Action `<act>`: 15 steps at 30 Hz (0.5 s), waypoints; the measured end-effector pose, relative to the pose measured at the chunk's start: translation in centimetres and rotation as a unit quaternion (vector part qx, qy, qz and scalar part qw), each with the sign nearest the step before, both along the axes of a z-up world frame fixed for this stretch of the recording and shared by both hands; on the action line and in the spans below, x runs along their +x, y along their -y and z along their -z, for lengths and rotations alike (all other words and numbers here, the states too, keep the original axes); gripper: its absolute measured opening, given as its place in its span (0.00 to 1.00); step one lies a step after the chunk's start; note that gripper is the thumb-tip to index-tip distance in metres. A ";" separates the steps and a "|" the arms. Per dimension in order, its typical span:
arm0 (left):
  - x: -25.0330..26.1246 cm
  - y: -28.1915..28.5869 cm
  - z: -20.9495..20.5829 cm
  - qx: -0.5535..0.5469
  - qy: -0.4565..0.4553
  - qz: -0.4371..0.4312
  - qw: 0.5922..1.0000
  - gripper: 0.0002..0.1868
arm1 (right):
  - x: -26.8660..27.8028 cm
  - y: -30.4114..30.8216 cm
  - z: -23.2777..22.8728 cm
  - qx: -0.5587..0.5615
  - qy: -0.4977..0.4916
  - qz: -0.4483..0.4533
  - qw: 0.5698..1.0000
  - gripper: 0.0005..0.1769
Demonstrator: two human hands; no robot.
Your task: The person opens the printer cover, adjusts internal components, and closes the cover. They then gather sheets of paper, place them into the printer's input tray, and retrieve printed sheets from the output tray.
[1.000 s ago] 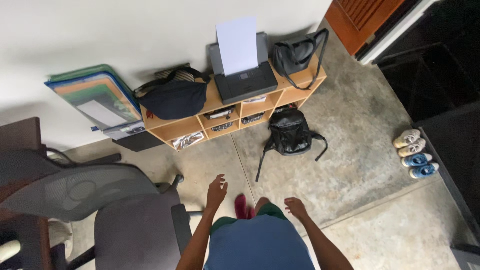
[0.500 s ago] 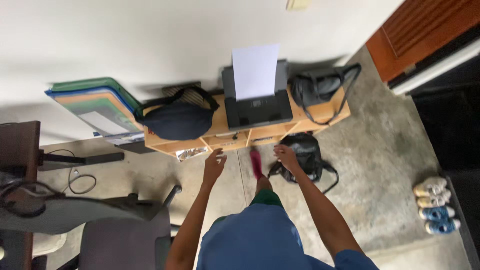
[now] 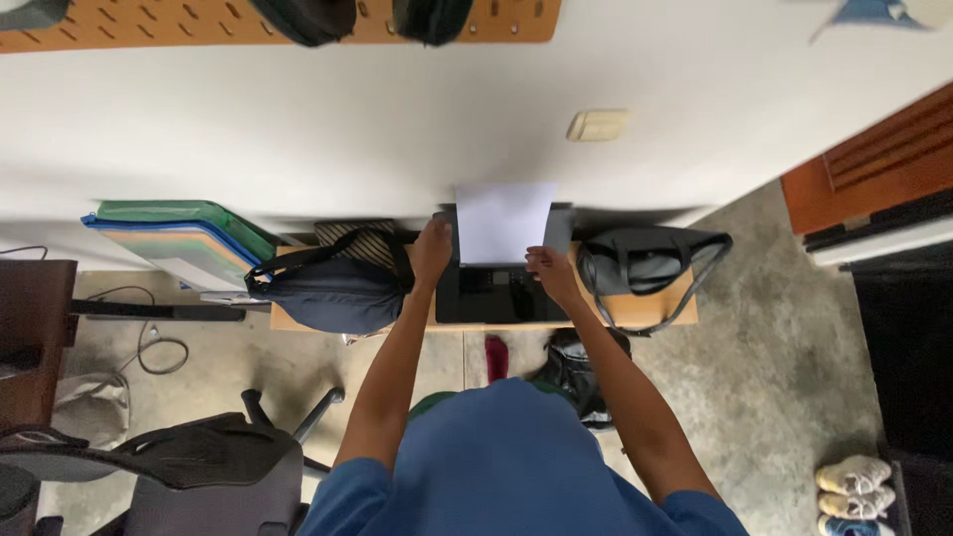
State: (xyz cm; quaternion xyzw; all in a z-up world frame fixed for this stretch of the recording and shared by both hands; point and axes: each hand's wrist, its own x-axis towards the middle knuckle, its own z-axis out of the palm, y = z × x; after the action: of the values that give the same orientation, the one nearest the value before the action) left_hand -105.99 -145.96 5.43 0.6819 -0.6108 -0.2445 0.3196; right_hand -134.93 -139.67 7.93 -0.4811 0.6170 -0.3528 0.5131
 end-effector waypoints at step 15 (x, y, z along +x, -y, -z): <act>-2.1 5.3 -0.2 -0.059 -0.107 0.023 0.992 0.09 | 6.3 8.3 -3.1 -0.043 -0.032 -0.067 0.996 0.18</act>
State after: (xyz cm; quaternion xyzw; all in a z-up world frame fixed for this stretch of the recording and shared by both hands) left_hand -108.11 -151.29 5.67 0.6178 -0.6021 -0.2868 0.4166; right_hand -128.68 -147.97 11.07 -0.5542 0.5839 -0.3283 0.4942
